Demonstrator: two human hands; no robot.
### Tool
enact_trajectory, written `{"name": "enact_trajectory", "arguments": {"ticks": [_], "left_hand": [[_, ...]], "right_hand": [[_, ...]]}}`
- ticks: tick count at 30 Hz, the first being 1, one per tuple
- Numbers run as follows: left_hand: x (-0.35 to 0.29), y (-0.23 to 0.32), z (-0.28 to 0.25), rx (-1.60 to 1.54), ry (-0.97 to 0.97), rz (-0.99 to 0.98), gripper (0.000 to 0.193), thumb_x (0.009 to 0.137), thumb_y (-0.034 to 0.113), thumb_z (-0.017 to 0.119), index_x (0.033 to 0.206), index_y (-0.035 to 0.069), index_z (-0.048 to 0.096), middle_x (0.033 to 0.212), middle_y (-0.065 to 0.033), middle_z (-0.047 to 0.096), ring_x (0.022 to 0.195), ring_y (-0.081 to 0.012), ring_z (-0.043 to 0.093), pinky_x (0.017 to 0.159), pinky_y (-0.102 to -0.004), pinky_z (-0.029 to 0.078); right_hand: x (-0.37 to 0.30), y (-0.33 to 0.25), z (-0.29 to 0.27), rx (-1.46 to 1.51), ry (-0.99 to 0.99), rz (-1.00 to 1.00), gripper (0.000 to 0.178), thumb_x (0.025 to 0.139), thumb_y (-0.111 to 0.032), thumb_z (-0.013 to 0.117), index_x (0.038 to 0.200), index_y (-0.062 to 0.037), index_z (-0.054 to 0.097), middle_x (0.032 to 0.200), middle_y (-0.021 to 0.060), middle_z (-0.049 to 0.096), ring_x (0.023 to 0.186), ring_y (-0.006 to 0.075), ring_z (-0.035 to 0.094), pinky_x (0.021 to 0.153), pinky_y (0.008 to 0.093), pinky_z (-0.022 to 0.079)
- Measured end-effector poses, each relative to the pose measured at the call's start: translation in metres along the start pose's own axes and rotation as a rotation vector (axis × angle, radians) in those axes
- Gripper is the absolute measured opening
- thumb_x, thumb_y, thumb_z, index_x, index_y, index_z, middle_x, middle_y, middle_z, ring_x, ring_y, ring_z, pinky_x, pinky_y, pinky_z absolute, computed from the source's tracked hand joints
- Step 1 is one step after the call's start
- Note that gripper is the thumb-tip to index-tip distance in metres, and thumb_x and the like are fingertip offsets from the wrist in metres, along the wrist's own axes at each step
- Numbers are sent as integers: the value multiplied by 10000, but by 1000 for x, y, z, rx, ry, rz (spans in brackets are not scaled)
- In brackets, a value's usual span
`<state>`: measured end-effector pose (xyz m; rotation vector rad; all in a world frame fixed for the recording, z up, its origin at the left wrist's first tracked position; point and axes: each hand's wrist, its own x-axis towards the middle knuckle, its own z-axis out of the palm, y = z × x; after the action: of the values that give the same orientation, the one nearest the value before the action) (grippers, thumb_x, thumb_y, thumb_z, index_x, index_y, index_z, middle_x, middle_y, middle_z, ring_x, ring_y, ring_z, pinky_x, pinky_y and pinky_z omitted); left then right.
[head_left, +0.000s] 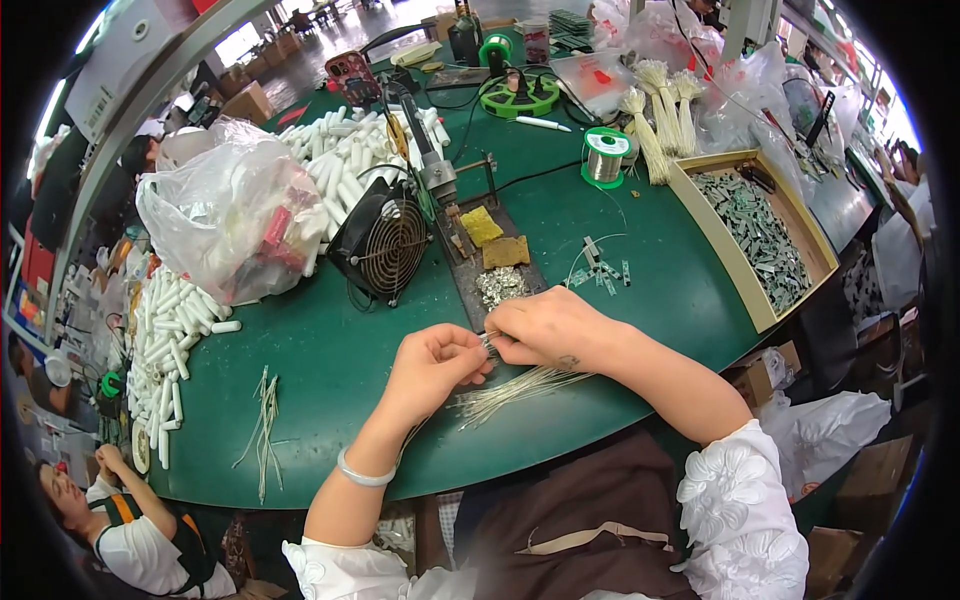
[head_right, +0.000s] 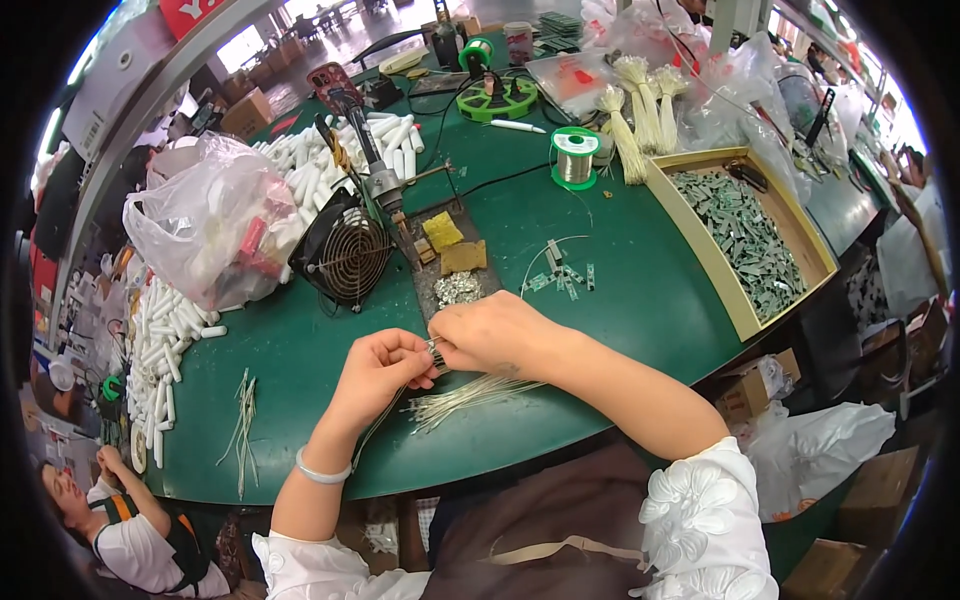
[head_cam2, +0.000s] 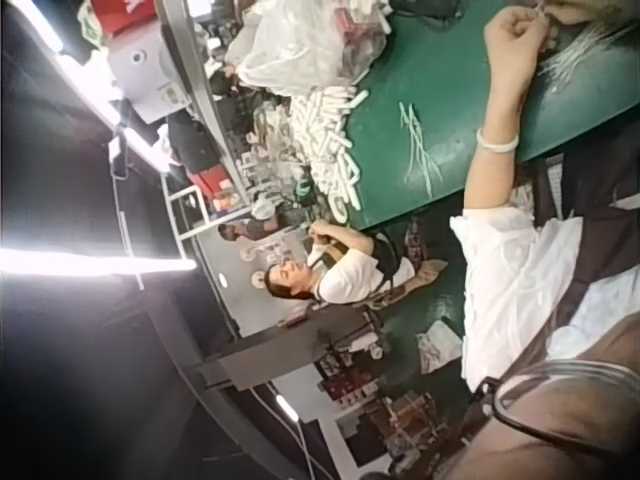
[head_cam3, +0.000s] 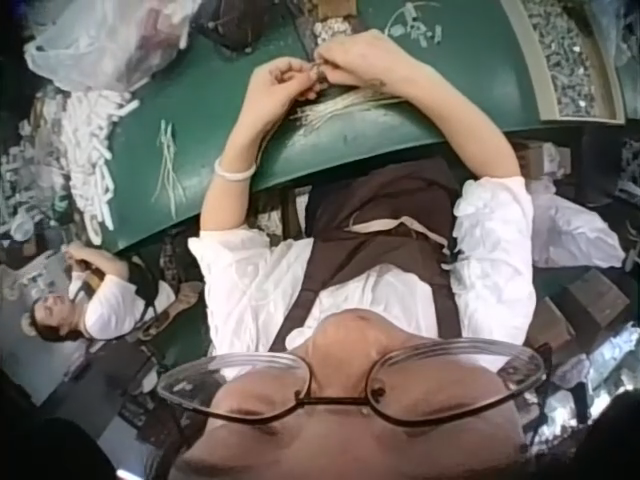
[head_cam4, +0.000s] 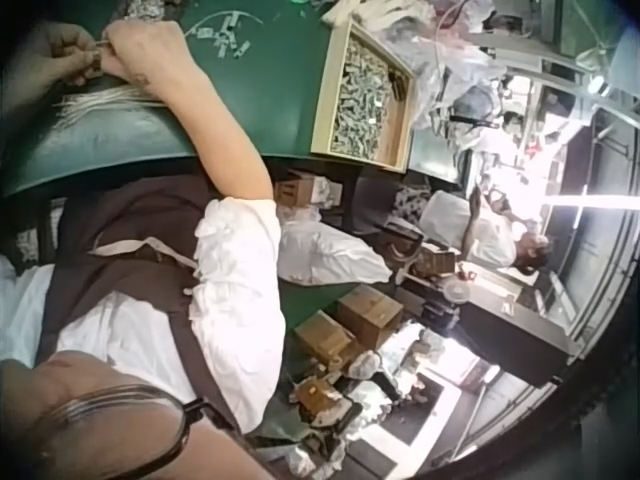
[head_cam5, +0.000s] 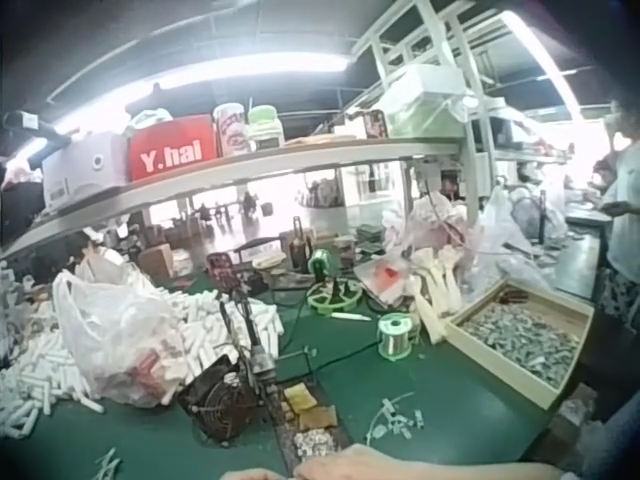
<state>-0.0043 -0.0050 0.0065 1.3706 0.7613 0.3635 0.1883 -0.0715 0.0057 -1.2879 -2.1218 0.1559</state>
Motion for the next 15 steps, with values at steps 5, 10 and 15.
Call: {"name": "enact_trajectory", "arguments": {"ticks": [5, 10, 15], "left_hand": [[3, -5, 0, -8, 43, 38, 91, 867, 52, 597, 907, -29, 590, 754, -88, 655, 647, -118, 623, 597, -225, 509], [2, -6, 2, -5, 113, 83, 74, 856, 26, 588, 904, -30, 589, 742, -86, 651, 634, -116, 627, 590, -223, 519], [2, -6, 3, -31, 120, 82, 77, 851, 20, 592, 909, -31, 587, 741, -85, 651, 640, -116, 628, 592, -222, 518]], "right_hand": [[3, -3, -4, 86, 11, 51, 124, 794, -166, 607, 817, -47, 581, 684, 82, 598, 617, 283, 599, 554, 373, 478], [6, -7, -12, 498, -70, 545, 169, 865, -175, 604, 859, -6, 604, 593, 3, 501, 565, 62, 420, 510, 254, 372], [5, -4, -2, 623, -55, 537, 214, 848, -204, 607, 860, 8, 632, 639, 46, 558, 586, 84, 465, 538, 276, 395]]}}
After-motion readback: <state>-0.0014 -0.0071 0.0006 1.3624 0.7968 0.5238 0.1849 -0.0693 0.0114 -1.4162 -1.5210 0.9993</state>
